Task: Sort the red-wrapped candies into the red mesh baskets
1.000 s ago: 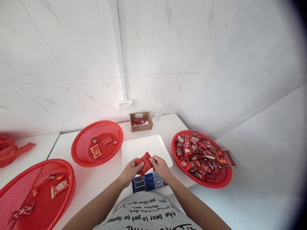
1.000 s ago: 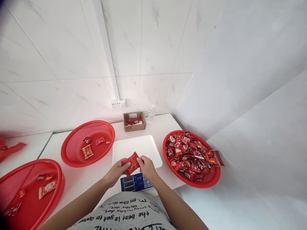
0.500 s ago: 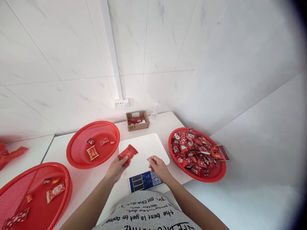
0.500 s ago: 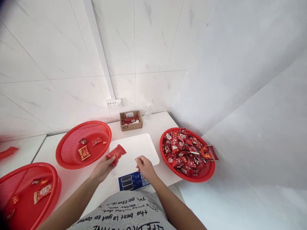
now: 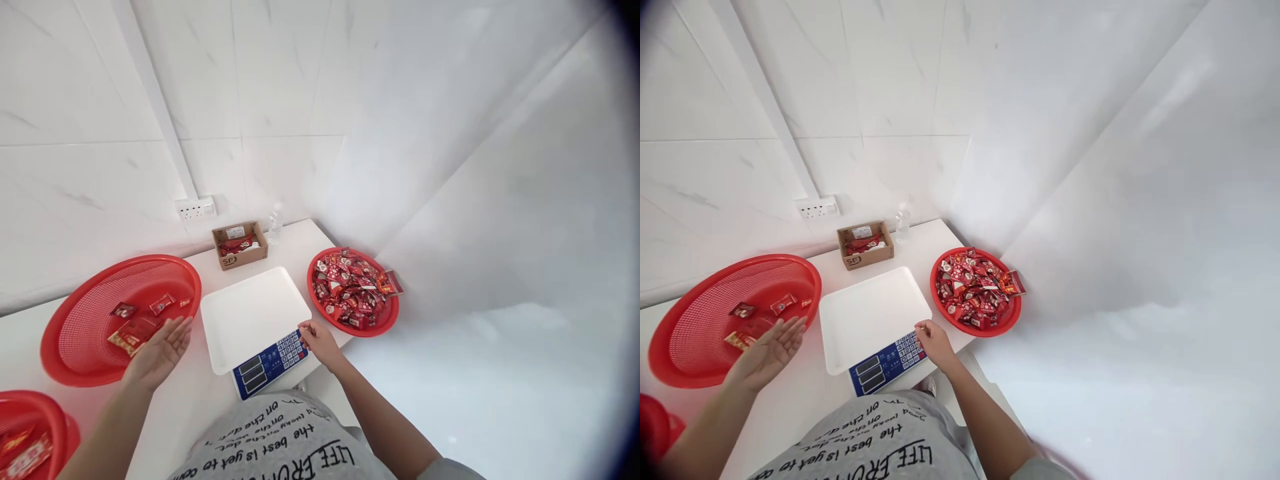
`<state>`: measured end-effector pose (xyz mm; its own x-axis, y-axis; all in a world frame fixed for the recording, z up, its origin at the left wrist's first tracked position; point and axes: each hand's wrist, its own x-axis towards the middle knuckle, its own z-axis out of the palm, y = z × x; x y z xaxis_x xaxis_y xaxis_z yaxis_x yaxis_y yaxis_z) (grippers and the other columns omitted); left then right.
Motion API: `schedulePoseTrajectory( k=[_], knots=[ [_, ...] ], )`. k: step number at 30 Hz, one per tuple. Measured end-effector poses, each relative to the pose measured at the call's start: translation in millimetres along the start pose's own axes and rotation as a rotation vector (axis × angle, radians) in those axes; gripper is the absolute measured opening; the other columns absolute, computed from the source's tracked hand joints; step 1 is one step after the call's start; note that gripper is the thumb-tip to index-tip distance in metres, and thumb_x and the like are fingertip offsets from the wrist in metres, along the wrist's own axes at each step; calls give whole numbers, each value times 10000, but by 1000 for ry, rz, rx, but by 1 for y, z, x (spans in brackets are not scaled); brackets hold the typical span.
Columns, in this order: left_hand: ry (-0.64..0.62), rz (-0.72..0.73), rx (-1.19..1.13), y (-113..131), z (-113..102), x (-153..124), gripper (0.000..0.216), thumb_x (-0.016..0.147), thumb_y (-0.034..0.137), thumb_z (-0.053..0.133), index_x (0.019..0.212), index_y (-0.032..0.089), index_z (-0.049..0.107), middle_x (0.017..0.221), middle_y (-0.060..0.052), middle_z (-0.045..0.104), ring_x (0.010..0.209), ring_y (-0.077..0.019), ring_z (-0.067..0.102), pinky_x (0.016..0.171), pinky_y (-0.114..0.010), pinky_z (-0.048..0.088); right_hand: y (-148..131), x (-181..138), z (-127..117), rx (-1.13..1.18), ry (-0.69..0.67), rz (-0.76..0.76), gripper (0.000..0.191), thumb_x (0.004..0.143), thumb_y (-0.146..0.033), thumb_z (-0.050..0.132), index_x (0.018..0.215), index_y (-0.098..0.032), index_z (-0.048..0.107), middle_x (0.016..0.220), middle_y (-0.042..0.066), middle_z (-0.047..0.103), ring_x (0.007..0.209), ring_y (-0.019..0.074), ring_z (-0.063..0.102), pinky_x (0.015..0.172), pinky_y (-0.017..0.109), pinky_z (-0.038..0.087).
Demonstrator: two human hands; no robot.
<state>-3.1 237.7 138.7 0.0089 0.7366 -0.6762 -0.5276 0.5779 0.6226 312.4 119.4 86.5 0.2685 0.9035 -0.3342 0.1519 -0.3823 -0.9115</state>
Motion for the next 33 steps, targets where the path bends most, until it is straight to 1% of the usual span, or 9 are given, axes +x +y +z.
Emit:
schedulePoseTrajectory(
  k=[3, 8, 11, 14, 19, 22, 24, 29, 33],
  knots=[
    [-52, -80, 142, -23, 3, -3, 179, 864, 120, 445, 877, 150, 621, 863, -52, 663, 657, -89, 636, 586, -183, 543, 7, -6, 1, 21, 53, 14, 223, 750, -383, 499, 837, -187, 563, 617, -34, 559, 524, 112, 538, 530, 253, 438],
    [-184, -193, 396, -49, -3, -9, 157, 803, 184, 585, 959, 165, 597, 887, -72, 674, 701, -119, 641, 654, -228, 540, 25, -19, 6, -5, 177, 34, 245, 750, -395, 475, 852, -192, 565, 654, -15, 579, 578, 137, 560, 563, 278, 456],
    [-230, -237, 509, -57, -4, -13, 222, 766, 210, 639, 978, 165, 591, 903, -81, 675, 726, -130, 640, 687, -241, 534, 34, -24, -3, -92, 271, 28, 244, 758, -388, 458, 858, -196, 573, 705, 9, 610, 639, 159, 581, 635, 307, 471],
    [-248, -257, 556, -64, 5, -16, 236, 760, 230, 648, 981, 169, 589, 909, -78, 672, 741, -130, 636, 709, -243, 526, 40, -21, -29, -235, 390, 10, 245, 765, -368, 451, 874, -200, 593, 812, 37, 646, 750, 180, 601, 735, 327, 465],
    [-271, -252, 571, -77, 33, -20, 243, 770, 264, 636, 990, 175, 582, 915, -72, 665, 756, -130, 627, 721, -246, 513, 45, 9, -92, -472, 534, 45, 285, 796, -301, 417, 959, -182, 619, 989, 73, 647, 904, 188, 593, 820, 312, 444],
    [-281, -236, 580, -84, 50, -23, 255, 764, 284, 640, 987, 176, 582, 910, -68, 660, 760, -135, 621, 723, -252, 507, 48, 32, -121, -620, 512, 138, 331, 832, -252, 384, 1079, -172, 589, 1089, 86, 621, 1008, 192, 564, 851, 294, 422],
    [-267, -216, 580, -87, 60, -24, 251, 762, 289, 641, 980, 179, 582, 895, -59, 655, 753, -133, 616, 720, -253, 504, 49, 45, -132, -673, 485, 187, 355, 855, -251, 362, 1135, -171, 565, 1113, 98, 614, 1046, 206, 550, 862, 303, 410],
    [-267, -199, 579, -93, 72, -25, 275, 741, 317, 656, 969, 182, 582, 884, -51, 640, 756, -135, 606, 720, -259, 497, 46, 63, -138, -743, 428, 263, 400, 877, -371, 340, 1175, -190, 535, 1167, 135, 573, 1033, 267, 553, 789, 352, 428],
    [-283, -189, 598, -95, 76, -25, 317, 713, 346, 677, 969, 185, 583, 893, -53, 633, 777, -145, 602, 735, -274, 491, 44, 68, -139, -816, 361, 304, 406, 864, -404, 362, 1165, -194, 537, 1203, 157, 524, 1008, 269, 564, 763, 346, 427]
  ],
)
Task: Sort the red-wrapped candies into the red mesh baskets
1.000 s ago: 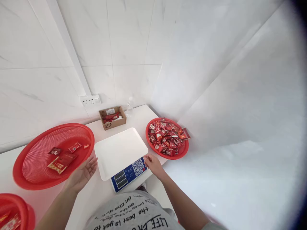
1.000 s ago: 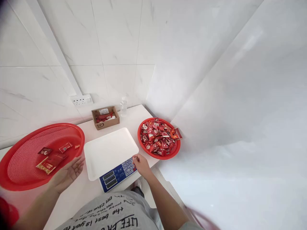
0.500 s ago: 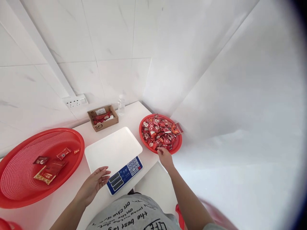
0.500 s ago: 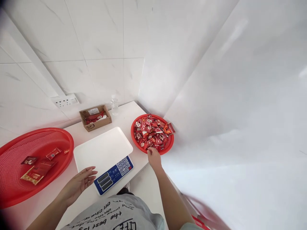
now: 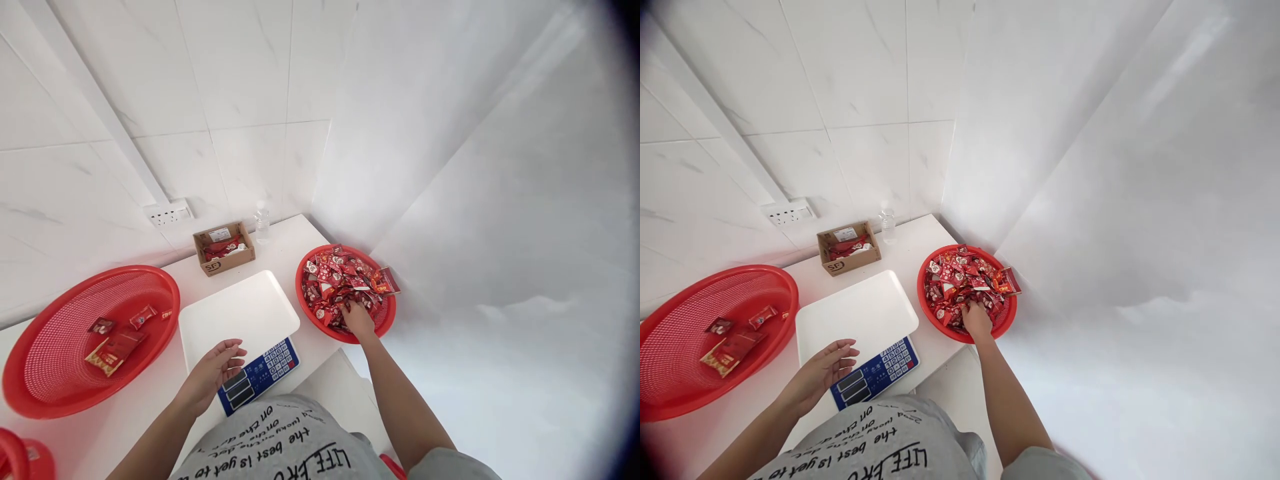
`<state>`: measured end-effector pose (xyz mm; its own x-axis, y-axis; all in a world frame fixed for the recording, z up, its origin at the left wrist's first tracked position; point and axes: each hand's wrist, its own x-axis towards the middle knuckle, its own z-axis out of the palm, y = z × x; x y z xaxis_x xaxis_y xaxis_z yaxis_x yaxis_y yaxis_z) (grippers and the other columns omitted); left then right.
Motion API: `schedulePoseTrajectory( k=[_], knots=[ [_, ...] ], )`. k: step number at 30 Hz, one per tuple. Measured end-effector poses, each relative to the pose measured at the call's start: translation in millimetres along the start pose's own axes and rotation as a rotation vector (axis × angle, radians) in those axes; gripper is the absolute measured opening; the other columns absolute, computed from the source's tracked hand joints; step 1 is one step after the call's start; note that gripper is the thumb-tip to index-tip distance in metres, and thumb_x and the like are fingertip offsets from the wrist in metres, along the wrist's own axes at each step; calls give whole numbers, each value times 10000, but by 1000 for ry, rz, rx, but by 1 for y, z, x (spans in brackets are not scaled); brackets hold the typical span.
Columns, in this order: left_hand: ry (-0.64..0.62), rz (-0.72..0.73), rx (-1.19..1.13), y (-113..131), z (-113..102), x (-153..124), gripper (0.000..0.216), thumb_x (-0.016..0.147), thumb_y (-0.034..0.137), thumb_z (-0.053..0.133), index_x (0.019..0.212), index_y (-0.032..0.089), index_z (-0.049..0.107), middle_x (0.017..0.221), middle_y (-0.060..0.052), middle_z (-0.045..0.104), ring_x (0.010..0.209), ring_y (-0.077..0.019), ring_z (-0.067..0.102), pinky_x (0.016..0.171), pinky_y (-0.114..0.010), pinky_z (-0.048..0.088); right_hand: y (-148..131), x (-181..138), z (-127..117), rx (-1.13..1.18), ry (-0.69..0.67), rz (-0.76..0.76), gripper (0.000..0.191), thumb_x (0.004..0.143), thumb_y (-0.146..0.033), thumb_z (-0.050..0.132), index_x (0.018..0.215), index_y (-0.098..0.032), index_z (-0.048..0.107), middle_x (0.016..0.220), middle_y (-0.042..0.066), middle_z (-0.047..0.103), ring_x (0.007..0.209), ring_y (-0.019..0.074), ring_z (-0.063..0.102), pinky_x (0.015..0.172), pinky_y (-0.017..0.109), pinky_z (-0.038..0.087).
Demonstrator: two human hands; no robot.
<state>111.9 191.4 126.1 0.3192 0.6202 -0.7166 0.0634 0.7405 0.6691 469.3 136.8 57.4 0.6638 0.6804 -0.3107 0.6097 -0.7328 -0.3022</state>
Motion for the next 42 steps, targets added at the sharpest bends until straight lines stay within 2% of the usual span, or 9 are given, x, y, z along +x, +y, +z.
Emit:
schedulePoseTrajectory(
  k=[8, 15, 18, 21, 26, 30, 37, 40, 42],
  knots=[
    [19, 55, 30, -1, -4, -6, 357, 670, 402, 693, 938, 186, 600, 876, -51, 636, 770, -151, 595, 743, -289, 477, 8, 1, -1, 8, -47, -78, 327, 833, -377, 446, 1052, -187, 596, 1127, 120, 582, 963, 215, 582, 796, 285, 408],
    [67, 41, 42, -6, -4, -9, 350, 629, 401, 704, 891, 190, 606, 847, -42, 643, 752, -159, 605, 758, -308, 472, 2, -10, -1, 63, -144, -176, 491, 825, -485, 437, 1230, -211, 480, 1172, 108, 585, 1035, 247, 555, 819, 320, 400],
    [32, 40, 42, -6, 0, -6, 345, 651, 404, 689, 907, 189, 601, 861, -44, 637, 752, -151, 601, 748, -295, 474, 0, -12, 4, 33, -119, -216, 459, 800, -388, 502, 1228, -223, 483, 1220, 111, 549, 1030, 246, 554, 807, 324, 406],
    [8, 49, 30, -6, 3, -3, 334, 667, 395, 683, 919, 193, 600, 871, -41, 633, 757, -143, 594, 739, -286, 479, 2, -11, 7, 71, -111, -241, 383, 790, -332, 515, 1160, -236, 543, 1157, 82, 591, 997, 225, 568, 789, 308, 413],
    [7, 51, 37, -6, 5, -2, 337, 663, 401, 683, 916, 193, 604, 865, -45, 638, 758, -150, 598, 738, -289, 484, 4, -11, 2, 135, -57, -178, 294, 792, -360, 494, 1028, -242, 624, 1015, 53, 650, 906, 212, 593, 737, 303, 427],
    [-2, 49, 51, -7, 5, -3, 351, 662, 413, 680, 921, 191, 598, 883, -51, 636, 761, -151, 600, 733, -282, 484, 1, -13, -2, 177, 53, -226, 223, 786, -321, 480, 903, -234, 648, 966, 39, 648, 890, 191, 582, 763, 291, 422],
    [18, 53, 36, -10, 4, -7, 354, 660, 400, 687, 922, 182, 590, 883, -51, 635, 738, -139, 596, 724, -273, 475, 2, -13, -12, 221, 208, -248, 268, 795, -381, 468, 869, -193, 645, 909, 70, 646, 871, 209, 565, 765, 315, 413],
    [25, 49, 26, -13, 2, -9, 348, 657, 392, 693, 917, 186, 589, 876, -43, 639, 723, -133, 593, 718, -268, 470, -1, -16, -21, 381, 242, -217, 322, 788, -453, 466, 810, -190, 649, 856, 74, 660, 833, 221, 577, 748, 332, 431],
    [16, 46, 30, -16, 1, -9, 344, 661, 397, 688, 918, 190, 589, 870, -38, 640, 726, -133, 594, 715, -265, 467, -8, -20, -25, 606, 183, -165, 346, 768, -492, 479, 822, -190, 639, 835, 69, 666, 778, 217, 597, 698, 330, 465]
  ],
)
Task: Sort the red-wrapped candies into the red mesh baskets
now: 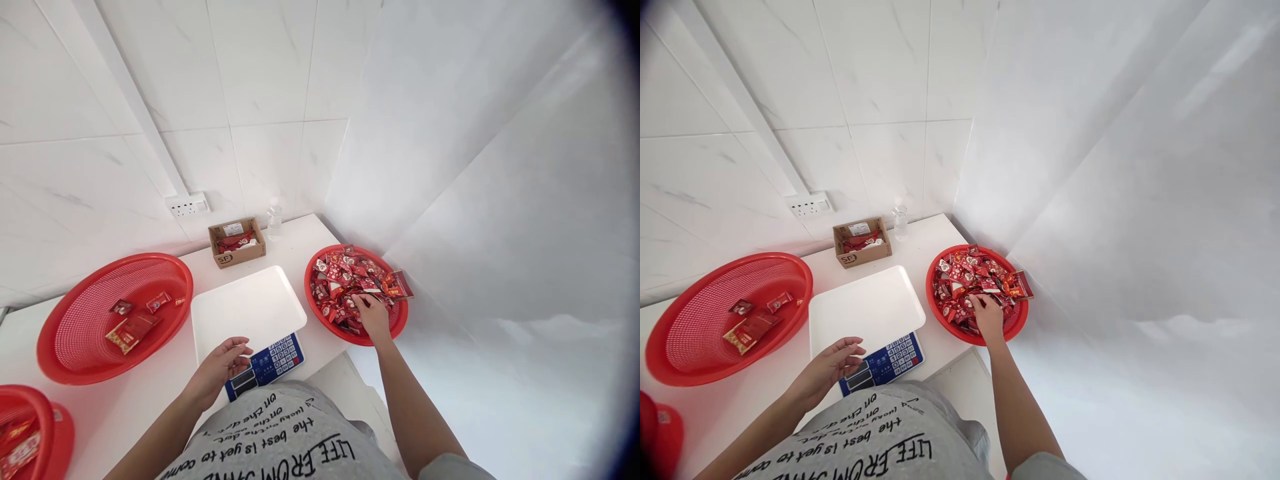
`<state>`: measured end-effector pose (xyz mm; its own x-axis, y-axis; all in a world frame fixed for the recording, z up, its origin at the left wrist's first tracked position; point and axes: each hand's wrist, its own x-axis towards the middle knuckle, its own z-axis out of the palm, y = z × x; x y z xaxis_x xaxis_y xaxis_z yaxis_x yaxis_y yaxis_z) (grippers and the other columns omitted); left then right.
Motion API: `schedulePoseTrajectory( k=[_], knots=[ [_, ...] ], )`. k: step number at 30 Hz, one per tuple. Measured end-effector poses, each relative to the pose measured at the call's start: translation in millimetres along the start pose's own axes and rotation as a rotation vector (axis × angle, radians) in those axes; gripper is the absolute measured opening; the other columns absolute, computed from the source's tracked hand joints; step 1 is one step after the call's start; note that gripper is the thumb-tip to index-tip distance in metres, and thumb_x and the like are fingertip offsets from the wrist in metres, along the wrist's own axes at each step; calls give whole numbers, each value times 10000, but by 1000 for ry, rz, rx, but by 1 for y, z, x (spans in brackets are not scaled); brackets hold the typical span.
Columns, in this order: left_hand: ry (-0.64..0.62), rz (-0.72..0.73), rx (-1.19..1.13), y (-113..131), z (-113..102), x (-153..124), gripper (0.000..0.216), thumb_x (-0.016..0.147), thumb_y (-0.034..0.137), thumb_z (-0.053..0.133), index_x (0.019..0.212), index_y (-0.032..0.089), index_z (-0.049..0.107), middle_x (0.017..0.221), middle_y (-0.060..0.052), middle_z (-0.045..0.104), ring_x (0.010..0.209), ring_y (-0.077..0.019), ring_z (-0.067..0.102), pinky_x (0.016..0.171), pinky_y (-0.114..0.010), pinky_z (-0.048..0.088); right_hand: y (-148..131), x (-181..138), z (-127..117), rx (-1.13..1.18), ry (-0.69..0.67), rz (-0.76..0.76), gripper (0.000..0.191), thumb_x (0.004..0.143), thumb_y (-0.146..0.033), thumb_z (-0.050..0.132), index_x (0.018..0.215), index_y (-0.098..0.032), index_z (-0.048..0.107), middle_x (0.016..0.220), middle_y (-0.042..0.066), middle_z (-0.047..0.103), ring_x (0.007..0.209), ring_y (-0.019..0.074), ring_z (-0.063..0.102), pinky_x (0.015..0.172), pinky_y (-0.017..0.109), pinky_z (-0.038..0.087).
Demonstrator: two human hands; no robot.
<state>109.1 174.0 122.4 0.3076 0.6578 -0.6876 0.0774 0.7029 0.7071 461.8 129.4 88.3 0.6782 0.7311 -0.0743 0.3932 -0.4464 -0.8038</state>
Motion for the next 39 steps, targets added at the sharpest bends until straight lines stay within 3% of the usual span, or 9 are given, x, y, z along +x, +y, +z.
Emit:
schedulePoseTrajectory(
  k=[5, 11, 16, 19, 25, 28, 31, 34, 39],
  knots=[
    [-40, 4, 23, -2, 8, -1, 353, 669, 416, 681, 928, 191, 593, 857, -37, 640, 741, -142, 597, 722, -270, 466, -31, -17, 32, 528, -276, 125, 295, 720, -420, 552, 912, -203, 600, 868, 46, 669, 709, 182, 633, 619, 306, 515],
    [-142, 70, 90, 8, 34, -4, 474, 685, 459, 662, 1065, 186, 585, 1032, -90, 626, 838, -172, 595, 747, -287, 468, -73, -66, 85, 636, -623, 91, 241, 685, -342, 604, 867, -184, 601, 769, 6, 651, 665, 137, 623, 559, 249, 501],
    [-128, 123, 150, 6, 39, 2, 369, 653, 459, 685, 853, 155, 621, 847, -65, 655, 736, -165, 588, 707, -287, 470, -83, -101, 108, 552, -787, -13, 155, 715, -309, 567, 816, -199, 609, 735, -7, 650, 627, 133, 602, 539, 248, 487],
    [-41, 115, 91, 1, 27, 11, 356, 657, 460, 686, 820, 152, 611, 769, -42, 639, 658, -136, 576, 651, -261, 466, -71, -93, 103, 388, -703, -146, 205, 760, -320, 520, 897, -208, 624, 841, 15, 666, 746, 158, 616, 643, 288, 504],
    [115, 41, -135, 5, 1, 22, 410, 742, 392, 645, 1077, 181, 539, 990, -92, 641, 693, -121, 620, 709, -268, 498, -28, -34, 59, -199, -197, -279, 305, 806, -284, 465, 1061, -182, 598, 1121, 105, 596, 1060, 218, 520, 927, 362, 386],
    [150, 5, -155, 6, -4, 22, 738, 720, 310, 683, 1346, 239, 299, 1125, -102, 609, 722, -134, 639, 761, -304, 507, -13, -17, 45, -399, -198, -125, 396, 798, -352, 490, 1149, -178, 552, 1150, 126, 578, 1073, 258, 516, 884, 364, 398],
    [175, 27, -139, 4, -4, 21, 924, 701, 284, 697, 1416, 272, 113, 1165, -98, 594, 752, -140, 643, 786, -315, 501, -5, -13, 43, -420, -294, -1, 377, 796, -340, 490, 1131, -181, 562, 1080, 108, 626, 1002, 256, 565, 818, 344, 420],
    [150, 25, -86, 3, -5, 19, 732, 728, 303, 660, 1357, 237, 292, 1103, -101, 619, 743, -136, 632, 756, -292, 494, -5, -12, 41, -344, -272, 49, 279, 787, -246, 468, 1015, -184, 618, 986, 77, 664, 924, 219, 598, 796, 310, 427],
    [71, 11, 1, 2, -2, 13, 371, 744, 321, 614, 1071, 166, 532, 920, -78, 634, 735, -142, 606, 726, -281, 484, -25, -13, 34, -69, -143, -72, 272, 770, -303, 485, 981, -198, 620, 931, 55, 671, 848, 194, 608, 783, 316, 446]
  ],
)
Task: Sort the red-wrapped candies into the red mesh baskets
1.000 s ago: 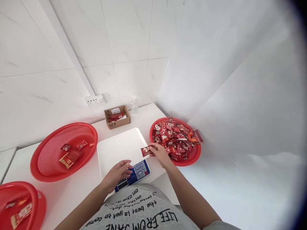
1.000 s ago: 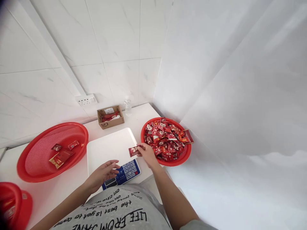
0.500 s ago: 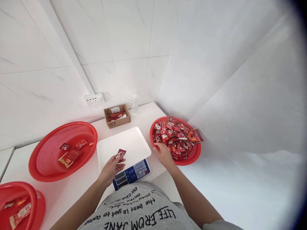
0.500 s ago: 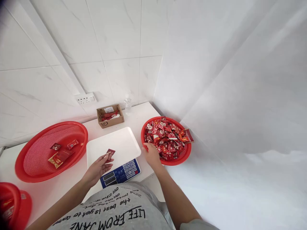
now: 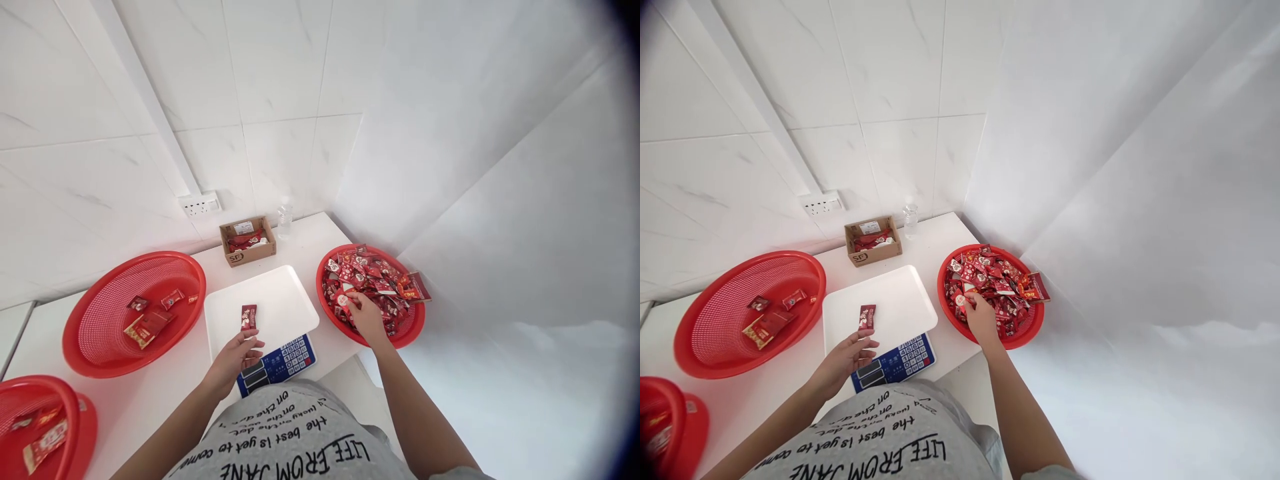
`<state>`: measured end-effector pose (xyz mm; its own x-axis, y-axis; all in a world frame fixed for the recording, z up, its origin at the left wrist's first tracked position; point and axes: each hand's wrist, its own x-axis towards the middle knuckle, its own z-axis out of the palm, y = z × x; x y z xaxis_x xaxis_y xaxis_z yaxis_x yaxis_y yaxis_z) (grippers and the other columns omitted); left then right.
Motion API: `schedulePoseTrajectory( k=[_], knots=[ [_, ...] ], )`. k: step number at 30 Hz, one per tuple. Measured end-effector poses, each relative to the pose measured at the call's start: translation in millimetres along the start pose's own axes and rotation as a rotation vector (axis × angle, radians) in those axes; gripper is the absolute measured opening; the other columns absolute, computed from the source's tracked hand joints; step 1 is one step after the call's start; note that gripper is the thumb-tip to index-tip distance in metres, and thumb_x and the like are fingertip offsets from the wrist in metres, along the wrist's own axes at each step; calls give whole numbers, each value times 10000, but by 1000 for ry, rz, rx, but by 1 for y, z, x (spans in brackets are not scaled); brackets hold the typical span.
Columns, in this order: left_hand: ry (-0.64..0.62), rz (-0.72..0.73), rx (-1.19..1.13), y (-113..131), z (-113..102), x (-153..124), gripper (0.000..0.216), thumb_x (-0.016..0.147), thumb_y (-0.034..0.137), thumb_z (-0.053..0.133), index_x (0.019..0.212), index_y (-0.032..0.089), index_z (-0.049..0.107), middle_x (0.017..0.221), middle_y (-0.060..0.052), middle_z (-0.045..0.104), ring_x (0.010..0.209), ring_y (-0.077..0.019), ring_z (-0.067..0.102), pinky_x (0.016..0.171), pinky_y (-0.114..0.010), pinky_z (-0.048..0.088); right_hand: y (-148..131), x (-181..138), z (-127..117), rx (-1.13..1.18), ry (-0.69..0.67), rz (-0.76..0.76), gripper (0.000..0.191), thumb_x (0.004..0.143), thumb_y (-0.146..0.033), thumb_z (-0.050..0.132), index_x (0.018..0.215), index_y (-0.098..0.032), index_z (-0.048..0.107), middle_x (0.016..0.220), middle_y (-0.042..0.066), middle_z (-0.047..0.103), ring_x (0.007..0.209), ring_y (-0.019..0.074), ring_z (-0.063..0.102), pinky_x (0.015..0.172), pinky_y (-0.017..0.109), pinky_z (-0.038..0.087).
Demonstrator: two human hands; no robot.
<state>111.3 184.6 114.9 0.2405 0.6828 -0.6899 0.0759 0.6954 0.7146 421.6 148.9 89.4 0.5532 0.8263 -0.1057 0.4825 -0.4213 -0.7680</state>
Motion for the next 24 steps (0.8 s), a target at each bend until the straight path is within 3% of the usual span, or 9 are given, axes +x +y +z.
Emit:
schedulePoseTrajectory(
  k=[4, 6, 8, 10, 12, 14, 16, 18, 24],
  knots=[
    [-71, 75, 141, -3, 5, -1, 325, 755, 362, 573, 1013, 166, 544, 900, -64, 617, 750, -150, 591, 728, -290, 483, -23, -7, 14, 319, -208, -93, 342, 760, -381, 511, 1028, -189, 604, 953, 66, 674, 838, 186, 620, 744, 315, 483],
    [-66, 123, 287, -7, 6, 1, 333, 783, 379, 516, 1038, 165, 536, 909, -66, 617, 753, -158, 591, 728, -303, 488, -27, -10, 24, 328, -289, -154, 371, 768, -367, 510, 1088, -195, 585, 1034, 73, 656, 915, 187, 608, 800, 329, 478],
    [-29, 218, 492, -12, 4, 4, 356, 807, 380, 460, 1084, 168, 530, 956, -80, 620, 812, -185, 594, 755, -338, 491, -25, -8, 28, 170, -235, -227, 381, 782, -330, 500, 1131, -195, 571, 1126, 86, 617, 1023, 201, 565, 889, 365, 440],
    [3, 403, 760, -18, 2, 8, 397, 813, 375, 449, 1158, 192, 522, 1124, -101, 588, 1012, -237, 551, 857, -399, 460, -18, -2, 23, -84, -88, -279, 385, 796, -291, 482, 1154, -179, 565, 1213, 109, 561, 1146, 235, 476, 975, 412, 367],
    [-8, 618, 1054, -22, 2, 12, 458, 802, 385, 488, 1240, 249, 493, 1344, -86, 453, 1246, -290, 373, 986, -466, 358, -7, 8, 10, -339, 63, -270, 399, 813, -271, 459, 1189, -172, 546, 1306, 120, 482, 1263, 279, 335, 1030, 477, 271],
    [-63, 746, 1300, -22, 5, 17, 534, 795, 423, 515, 1309, 307, 426, 1463, -47, 296, 1349, -320, 177, 1050, -514, 249, 6, 20, -7, -526, 166, -182, 422, 837, -278, 430, 1248, -209, 498, 1394, 99, 382, 1328, 317, 193, 1029, 567, 193],
    [-119, 775, 1456, -19, 11, 23, 585, 806, 475, 493, 1354, 328, 352, 1494, -30, 223, 1368, -326, 90, 1066, -537, 197, 19, 32, -21, -628, 179, -90, 455, 840, -301, 433, 1291, -237, 450, 1445, 80, 295, 1343, 339, 130, 1010, 606, 177],
    [-151, 769, 1544, -14, 18, 29, 600, 824, 494, 455, 1378, 325, 301, 1500, -23, 198, 1372, -318, 61, 1074, -544, 166, 32, 39, -31, -646, 131, -38, 477, 838, -329, 440, 1307, -241, 430, 1440, 87, 300, 1325, 349, 180, 986, 589, 236],
    [-122, 752, 1629, -14, 15, 46, 541, 852, 478, 405, 1350, 270, 380, 1483, -17, 234, 1368, -316, 99, 1085, -540, 147, 66, 28, -31, -565, 105, -164, 308, 800, -214, 433, 1022, -209, 646, 1271, 88, 484, 1128, 272, 448, 934, 436, 360]
  ],
)
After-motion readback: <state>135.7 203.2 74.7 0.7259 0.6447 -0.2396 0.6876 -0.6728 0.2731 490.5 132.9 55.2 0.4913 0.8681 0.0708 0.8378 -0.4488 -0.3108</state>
